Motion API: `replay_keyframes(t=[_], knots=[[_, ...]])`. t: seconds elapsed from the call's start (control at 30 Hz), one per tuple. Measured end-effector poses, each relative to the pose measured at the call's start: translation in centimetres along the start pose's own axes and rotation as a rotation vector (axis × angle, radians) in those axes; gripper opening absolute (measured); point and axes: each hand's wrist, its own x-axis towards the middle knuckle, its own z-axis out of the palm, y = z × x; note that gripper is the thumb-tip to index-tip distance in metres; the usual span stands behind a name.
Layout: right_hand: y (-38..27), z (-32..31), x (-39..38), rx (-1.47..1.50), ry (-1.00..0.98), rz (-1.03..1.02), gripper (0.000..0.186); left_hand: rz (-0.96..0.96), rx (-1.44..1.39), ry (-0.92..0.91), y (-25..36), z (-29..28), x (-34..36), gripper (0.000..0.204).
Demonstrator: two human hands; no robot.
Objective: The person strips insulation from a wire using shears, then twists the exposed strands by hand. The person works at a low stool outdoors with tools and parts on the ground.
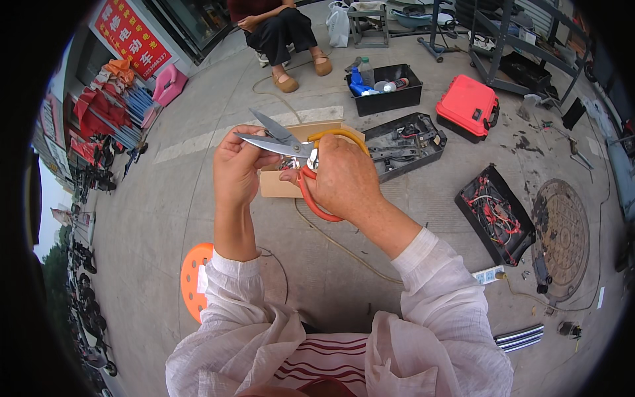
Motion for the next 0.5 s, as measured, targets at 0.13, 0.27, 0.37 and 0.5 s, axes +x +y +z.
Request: replay_keyframes(t=[0.13, 0.27, 0.37, 0.5], knots=[[0.35, 0.29, -0.05, -0.035, 0.035, -0.033, 0.078, 0.009, 0.029, 0.004, 0.05, 0.15, -0.03, 0.009], [0.58, 0.24, -0.10, -0.045, 0.064, -0.067, 0.078, 0.025, 0.071, -0.010, 0.20, 0.47, -0.18, 0.010], [0.54, 0.27, -0.07, -0.025, 0.053, -0.059, 0.078, 0.027, 0.079, -0.015, 0.20, 0.38, -0.20, 0.010], [0.21, -0.17, 0.10, -0.001, -0.082, 0.069, 0.073, 0.017, 0.082, -0.014, 0.02, 0.40, -0.11, 0.011]])
